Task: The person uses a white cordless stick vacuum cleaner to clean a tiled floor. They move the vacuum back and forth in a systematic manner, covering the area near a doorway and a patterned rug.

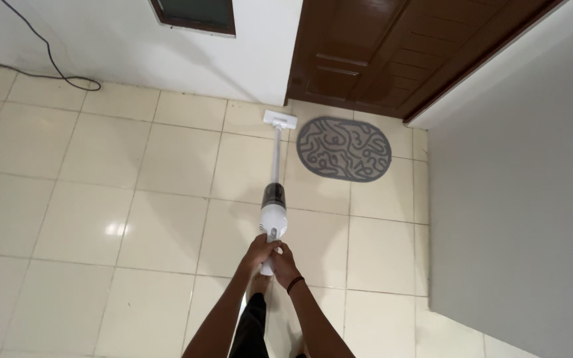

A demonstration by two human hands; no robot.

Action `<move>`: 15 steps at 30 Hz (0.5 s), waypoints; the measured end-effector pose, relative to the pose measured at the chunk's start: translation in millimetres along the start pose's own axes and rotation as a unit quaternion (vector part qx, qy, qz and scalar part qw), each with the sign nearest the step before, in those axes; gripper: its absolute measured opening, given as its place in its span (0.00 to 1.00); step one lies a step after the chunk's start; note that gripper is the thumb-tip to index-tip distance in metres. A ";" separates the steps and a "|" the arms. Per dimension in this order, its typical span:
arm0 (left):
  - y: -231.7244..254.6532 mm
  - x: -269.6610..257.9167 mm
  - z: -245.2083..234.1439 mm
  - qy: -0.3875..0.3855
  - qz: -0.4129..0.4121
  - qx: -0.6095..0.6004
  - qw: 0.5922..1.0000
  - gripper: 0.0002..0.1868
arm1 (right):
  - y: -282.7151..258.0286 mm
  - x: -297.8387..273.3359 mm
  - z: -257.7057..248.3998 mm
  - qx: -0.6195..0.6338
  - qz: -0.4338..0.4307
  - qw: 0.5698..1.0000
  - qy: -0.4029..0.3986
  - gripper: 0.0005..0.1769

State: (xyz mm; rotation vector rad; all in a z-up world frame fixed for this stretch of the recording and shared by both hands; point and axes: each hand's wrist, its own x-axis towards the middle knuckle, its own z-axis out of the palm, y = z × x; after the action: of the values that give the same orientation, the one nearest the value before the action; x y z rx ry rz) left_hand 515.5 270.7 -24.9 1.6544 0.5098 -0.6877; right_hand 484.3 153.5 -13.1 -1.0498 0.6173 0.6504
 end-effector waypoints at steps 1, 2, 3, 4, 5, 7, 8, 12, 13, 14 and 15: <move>3.8 10.0 -9.4 0.005 0.000 0.023 1.000 0.25 | -2.3 9.4 7.2 0.021 0.001 1.000 -0.010 0.26; 4.3 16.6 -19.6 0.010 -0.002 0.047 0.999 0.26 | -2.8 16.7 13.3 0.026 0.002 0.999 -0.020 0.27; 3.4 20.7 -28.1 0.014 -0.005 0.071 0.997 0.27 | -4.7 23.4 17.1 0.032 0.003 0.999 -0.031 0.27; 1.8 22.3 -35.6 0.014 -0.005 0.085 0.996 0.28 | -5.3 29.1 22.4 0.038 0.002 0.998 -0.042 0.28; -0.2 22.3 -42.5 0.014 -0.006 0.100 0.995 0.29 | -2.2 30.9 28.7 0.036 0.021 0.999 -0.033 0.28; -0.6 22.3 -51.0 0.005 -0.018 0.123 0.992 0.30 | 2.4 27.4 34.7 0.028 0.058 0.998 -0.012 0.28; -2.9 21.0 -52.0 -0.003 -0.030 0.132 0.991 0.31 | 7.0 24.4 34.9 0.035 0.058 0.998 -0.014 0.29; -25.6 -3.6 -40.7 -0.016 -0.049 0.159 0.986 0.32 | 40.2 -3.8 31.5 0.051 0.053 0.997 -0.015 0.28; -35.4 -16.3 -36.7 -0.014 -0.036 0.170 0.985 0.33 | 50.7 -14.6 29.4 0.054 0.050 0.997 -0.014 0.27; -43.6 -28.5 -32.1 -0.011 -0.021 0.180 0.983 0.33 | 59.5 -24.5 28.2 0.039 0.049 0.998 -0.010 0.26; -52.3 -42.0 -27.8 -0.008 -0.005 0.190 0.982 0.34 | 69.3 -35.8 27.6 0.023 0.048 0.999 -0.005 0.25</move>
State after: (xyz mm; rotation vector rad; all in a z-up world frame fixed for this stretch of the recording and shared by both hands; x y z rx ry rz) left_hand 454.5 309.7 -30.7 2.0011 0.3915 -0.8441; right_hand 413.7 196.5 -16.8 -0.9783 0.6742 0.7211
